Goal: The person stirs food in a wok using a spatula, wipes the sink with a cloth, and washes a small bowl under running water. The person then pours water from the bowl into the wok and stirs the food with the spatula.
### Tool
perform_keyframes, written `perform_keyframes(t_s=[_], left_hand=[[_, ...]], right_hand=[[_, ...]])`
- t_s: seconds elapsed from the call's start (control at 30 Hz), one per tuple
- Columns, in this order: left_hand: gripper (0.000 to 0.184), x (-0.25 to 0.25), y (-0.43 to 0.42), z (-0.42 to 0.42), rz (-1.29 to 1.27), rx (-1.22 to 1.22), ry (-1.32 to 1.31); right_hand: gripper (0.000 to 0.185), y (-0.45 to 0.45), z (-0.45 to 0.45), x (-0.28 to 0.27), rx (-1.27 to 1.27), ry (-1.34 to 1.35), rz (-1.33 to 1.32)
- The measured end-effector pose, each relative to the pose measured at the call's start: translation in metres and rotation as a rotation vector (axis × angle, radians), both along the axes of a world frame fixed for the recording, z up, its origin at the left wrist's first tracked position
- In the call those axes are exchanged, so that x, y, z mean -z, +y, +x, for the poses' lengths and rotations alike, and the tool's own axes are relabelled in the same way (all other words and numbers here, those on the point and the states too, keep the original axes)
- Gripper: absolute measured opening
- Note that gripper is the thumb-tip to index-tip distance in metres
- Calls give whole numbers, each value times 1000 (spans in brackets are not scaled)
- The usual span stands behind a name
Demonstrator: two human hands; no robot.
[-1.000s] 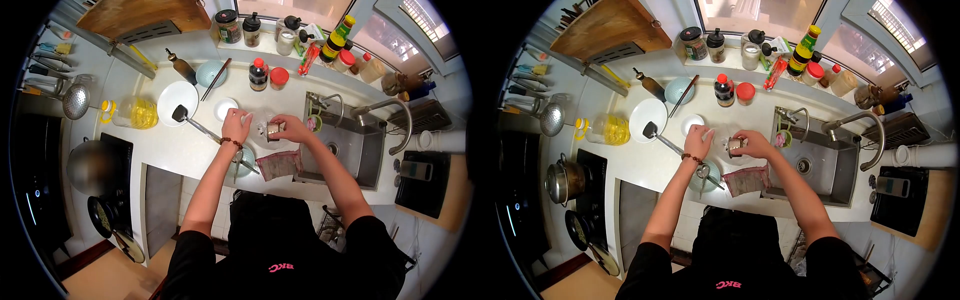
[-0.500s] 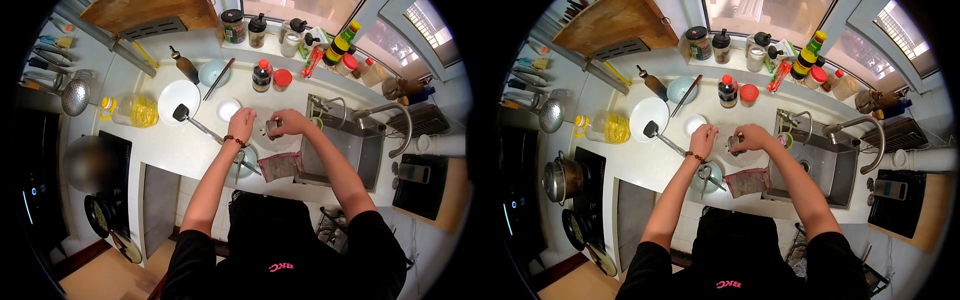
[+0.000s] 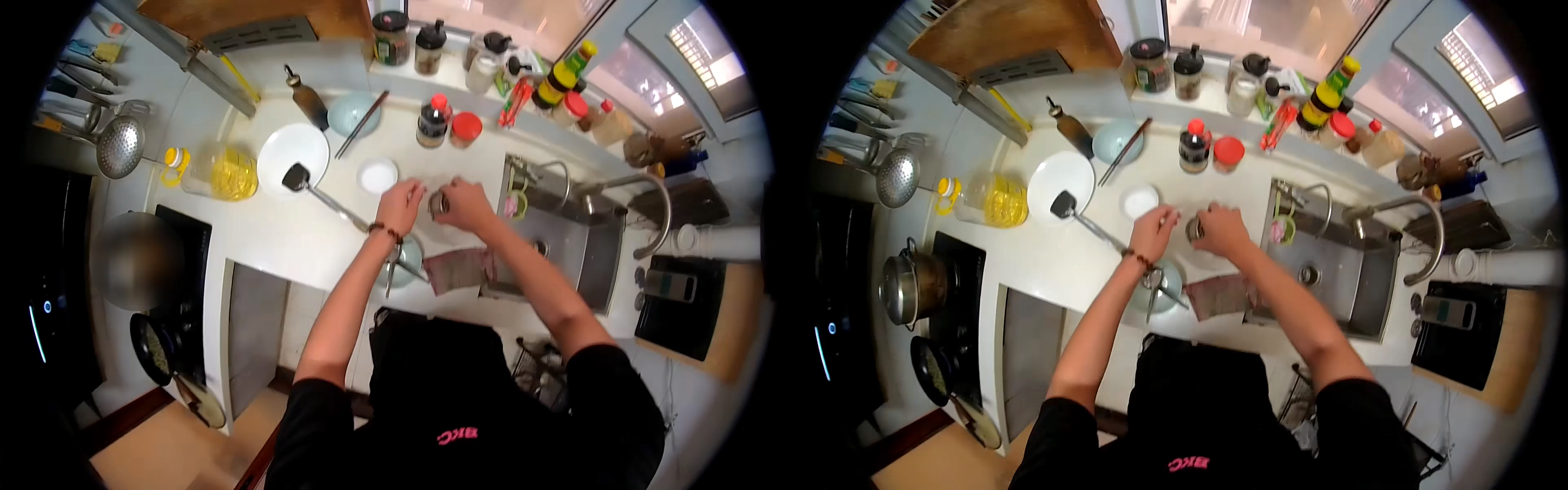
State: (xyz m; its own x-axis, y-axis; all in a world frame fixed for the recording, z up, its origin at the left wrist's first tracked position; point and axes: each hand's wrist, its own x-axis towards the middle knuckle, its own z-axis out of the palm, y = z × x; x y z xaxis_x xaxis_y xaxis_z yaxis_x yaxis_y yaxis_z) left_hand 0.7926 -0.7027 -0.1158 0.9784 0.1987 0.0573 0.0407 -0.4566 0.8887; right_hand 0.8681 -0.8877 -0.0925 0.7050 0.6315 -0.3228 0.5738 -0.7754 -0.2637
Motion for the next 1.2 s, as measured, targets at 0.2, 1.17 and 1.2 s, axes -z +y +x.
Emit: perform_keyframes(t_s=[0.2, 1.17, 1.2], left_hand=[[22, -4, -9, -13, 19, 4, 54], [24, 4, -7, -11, 19, 41, -45], [23, 0, -5, -7, 11, 21, -28]], right_hand=[[58, -11, -22, 13, -10, -90, 76], [59, -51, -32, -4, 359, 51, 532], [57, -58, -33, -6, 497, 313, 728]])
